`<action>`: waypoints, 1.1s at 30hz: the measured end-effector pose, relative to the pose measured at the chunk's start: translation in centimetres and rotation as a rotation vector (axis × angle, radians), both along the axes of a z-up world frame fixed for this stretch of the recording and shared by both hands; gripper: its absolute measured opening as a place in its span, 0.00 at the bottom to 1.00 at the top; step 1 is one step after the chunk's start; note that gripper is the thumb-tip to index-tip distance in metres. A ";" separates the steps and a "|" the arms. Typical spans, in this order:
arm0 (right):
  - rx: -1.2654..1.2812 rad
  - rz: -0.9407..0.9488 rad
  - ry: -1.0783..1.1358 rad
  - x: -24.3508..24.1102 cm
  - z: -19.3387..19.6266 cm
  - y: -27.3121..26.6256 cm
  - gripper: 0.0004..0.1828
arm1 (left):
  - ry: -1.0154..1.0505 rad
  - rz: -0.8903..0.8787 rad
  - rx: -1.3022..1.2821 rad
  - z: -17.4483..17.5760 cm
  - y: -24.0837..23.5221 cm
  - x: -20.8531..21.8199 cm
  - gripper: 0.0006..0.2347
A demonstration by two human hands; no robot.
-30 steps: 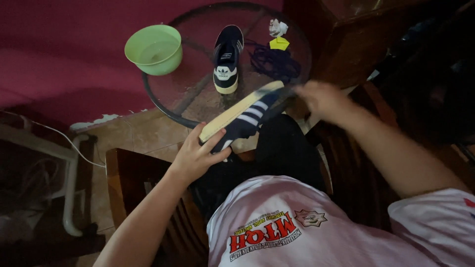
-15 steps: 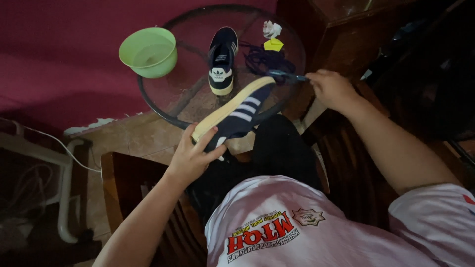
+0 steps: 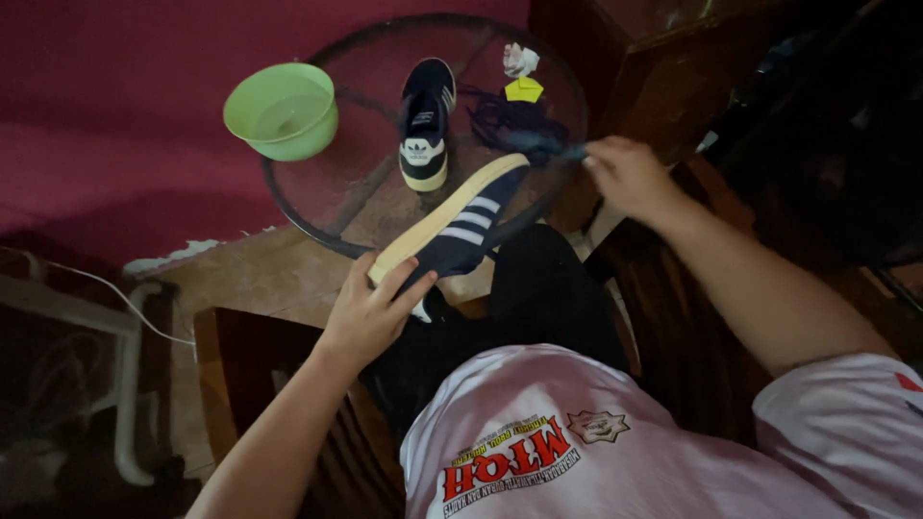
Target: The person scrubs a navy blue sneaker with a toothbrush, focusing on the upper fabric, side stripes, and sole. The person rotates the shoe to access different areas and continues scrubbing throughout the clip.
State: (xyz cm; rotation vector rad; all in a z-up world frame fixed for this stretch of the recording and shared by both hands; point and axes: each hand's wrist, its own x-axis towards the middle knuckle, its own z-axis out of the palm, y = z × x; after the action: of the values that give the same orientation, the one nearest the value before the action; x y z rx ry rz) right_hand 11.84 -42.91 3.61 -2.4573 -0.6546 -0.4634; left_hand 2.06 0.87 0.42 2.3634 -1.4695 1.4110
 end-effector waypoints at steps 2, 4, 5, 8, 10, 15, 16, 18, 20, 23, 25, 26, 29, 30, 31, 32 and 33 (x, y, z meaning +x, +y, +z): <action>-0.021 0.038 -0.038 -2.1 0.8 2.6 0.09 | -0.004 -0.011 0.000 0.3 0.0 0.1 0.17; -0.038 0.080 -0.079 -2.9 0.7 3.8 0.08 | -0.011 -0.019 0.004 0.2 0.0 -0.2 0.18; -0.041 0.088 -0.076 -2.7 0.3 3.6 0.09 | -0.011 0.017 -0.003 0.0 0.0 -0.5 0.18; -0.104 0.003 0.016 -0.2 -0.9 0.8 0.14 | -0.014 0.044 -0.006 0.0 0.1 -0.5 0.18; -0.164 -0.095 0.110 0.8 -0.8 -0.6 0.19 | -0.012 0.031 -0.005 0.2 0.3 -0.4 0.17; 0.019 -0.016 0.115 -1.9 1.2 2.0 0.18 | 0.050 0.066 -0.031 -1.6 0.3 0.2 0.18; 0.019 -0.017 0.117 -1.8 0.5 2.1 0.18 | 0.053 0.064 -0.031 -1.2 0.4 0.2 0.18; 0.016 0.080 0.161 -1.5 -0.8 2.5 0.20 | 0.040 0.022 0.009 -0.2 0.6 0.3 0.20; -0.053 -0.011 0.181 -0.7 0.1 1.7 0.18 | 0.064 0.055 -0.022 -0.6 0.6 0.4 0.19; -0.138 -0.133 0.200 0.7 -0.5 0.1 0.16 | 0.088 0.086 -0.059 -1.4 0.8 0.4 0.19; -0.154 -0.163 0.197 0.9 -0.7 -0.1 0.16 | 0.087 0.083 -0.066 -1.1 0.8 0.5 0.19; -0.073 -0.116 0.155 0.3 -0.6 0.5 0.17 | 0.068 0.080 -0.056 -0.6 0.8 0.3 0.18; -0.007 -0.037 0.123 -1.5 -1.0 2.1 0.17 | 0.036 0.108 -0.051 -0.5 0.7 0.0 0.18; -0.015 -0.006 0.126 -1.9 -1.2 2.8 0.17 | 0.016 0.137 -0.050 -0.5 0.7 0.0 0.20; -0.015 -0.003 0.126 -1.4 -1.8 2.5 0.17 | 0.016 0.140 -0.050 -0.1 0.4 -0.2 0.20; -0.043 -0.032 0.119 -0.9 -2.4 2.4 0.15 | 0.025 0.126 -0.078 0.3 0.2 -0.3 0.18; -0.071 -0.061 0.112 -0.4 -3.0 2.3 0.14 | 0.034 0.112 -0.106 0.8 0.0 -0.5 0.16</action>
State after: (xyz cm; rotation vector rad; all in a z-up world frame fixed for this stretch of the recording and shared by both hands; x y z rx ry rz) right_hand 11.48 -40.63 0.63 -2.5555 -0.5598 -0.3283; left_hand 1.59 0.89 1.23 2.4261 -1.2393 1.4262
